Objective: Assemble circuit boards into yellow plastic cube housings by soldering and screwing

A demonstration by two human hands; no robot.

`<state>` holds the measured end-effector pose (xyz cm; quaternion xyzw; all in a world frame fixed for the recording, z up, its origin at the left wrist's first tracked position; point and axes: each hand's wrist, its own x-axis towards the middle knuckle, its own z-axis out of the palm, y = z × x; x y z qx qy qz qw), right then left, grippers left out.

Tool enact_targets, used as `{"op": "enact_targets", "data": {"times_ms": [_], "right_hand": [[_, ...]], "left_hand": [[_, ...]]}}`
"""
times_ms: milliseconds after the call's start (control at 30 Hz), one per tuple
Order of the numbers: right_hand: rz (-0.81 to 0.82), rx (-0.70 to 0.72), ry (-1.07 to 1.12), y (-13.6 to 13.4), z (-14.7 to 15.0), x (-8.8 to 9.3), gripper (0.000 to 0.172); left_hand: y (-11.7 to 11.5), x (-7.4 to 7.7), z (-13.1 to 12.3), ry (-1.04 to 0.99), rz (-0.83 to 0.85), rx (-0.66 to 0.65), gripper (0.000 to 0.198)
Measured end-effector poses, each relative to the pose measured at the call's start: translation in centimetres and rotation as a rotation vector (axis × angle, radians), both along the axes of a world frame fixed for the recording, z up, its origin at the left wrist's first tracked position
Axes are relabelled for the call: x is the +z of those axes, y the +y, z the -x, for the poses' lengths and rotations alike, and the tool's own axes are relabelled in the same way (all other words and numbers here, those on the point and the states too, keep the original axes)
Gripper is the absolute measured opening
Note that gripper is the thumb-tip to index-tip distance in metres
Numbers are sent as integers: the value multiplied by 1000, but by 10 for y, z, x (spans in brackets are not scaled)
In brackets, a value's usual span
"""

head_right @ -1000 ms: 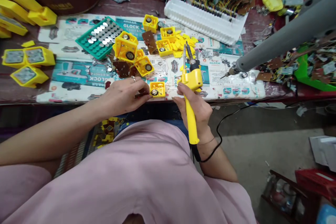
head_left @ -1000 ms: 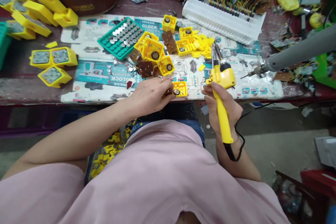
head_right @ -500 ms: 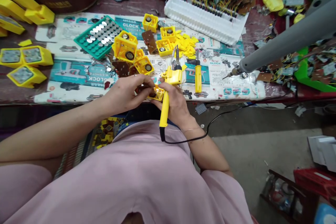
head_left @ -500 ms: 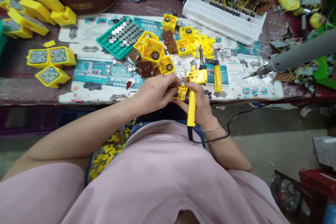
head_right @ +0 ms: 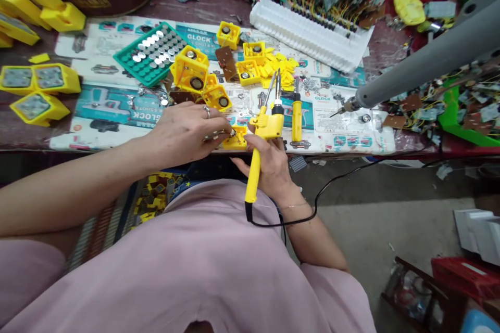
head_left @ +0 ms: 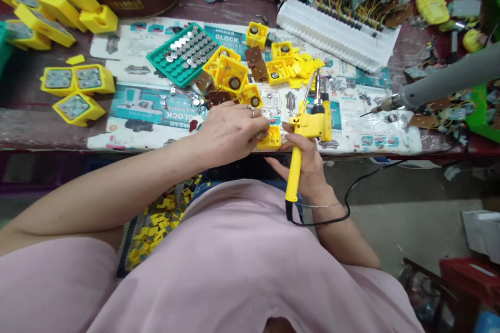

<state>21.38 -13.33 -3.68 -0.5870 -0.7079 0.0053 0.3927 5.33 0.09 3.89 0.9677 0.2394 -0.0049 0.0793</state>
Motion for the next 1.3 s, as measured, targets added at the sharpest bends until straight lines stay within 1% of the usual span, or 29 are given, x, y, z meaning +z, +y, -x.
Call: {"op": "enact_targets", "data": {"times_ms": [67, 133, 233, 300, 367, 433, 533, 600, 667, 733, 800, 867, 933, 1000, 1100, 1167, 1200, 1233, 1300], "right_hand": [[1, 29, 49, -4, 4, 3, 56], [-13, 24, 98, -5, 8, 5, 52], [-18, -30, 104, 0, 7, 6, 56], [5, -40, 45, 6, 4, 7, 62], [17, -28, -6, 9, 4, 7, 61], [-13, -24, 3, 9, 6, 7, 57], [-56, -23, 66, 5, 11, 9, 54], [-73, -32, 72, 3, 10, 10, 57], [-78, -76, 10, 3, 6, 12, 60], [-49, -115, -50, 5, 2, 14, 65], [7, -77, -40, 9, 0, 15, 65], [46, 16, 20, 11, 2, 15, 63], [43, 70, 57, 13, 6, 13, 59], [31, 61, 58, 15, 9, 11, 56], [59, 29, 36, 18, 12, 7, 55], [72, 10, 37, 19, 12, 5, 56], [73, -2, 44, 19, 12, 3, 56], [63, -12, 57, 20, 11, 1, 57], [65, -28, 69, 20, 11, -3, 61]], "left_hand": [[-3, 2, 1, 14, -32, 35, 26], [-7, 3, 4, 49, -47, 74, 29], [-12, -4, 12, 44, -30, 108, 31], [-12, -11, 19, -4, 3, 103, 31], [-11, -18, 24, -49, 45, 92, 29], [-8, -23, 28, -98, 68, 76, 25], [-1, -27, 30, -175, 56, 36, 22], [5, -29, 31, -206, 64, -4, 21], [11, -32, 30, -226, 101, -57, 21], [17, -34, 29, -240, 139, -129, 19], [22, -35, 27, -252, 137, -218, 16], [27, -35, 25, -296, 72, -322, 14], [30, -35, 23, -361, -41, -422, 13], [32, -35, 21, -425, -162, -496, 15], [30, -36, 19, -506, -292, -555, 20], [26, -36, 21, -511, -345, -554, 22], [24, -36, 22, -477, -348, -531, 22], [22, -36, 24, -420, -330, -489, 22], [19, -34, 29, -276, -183, -348, 23]]}}
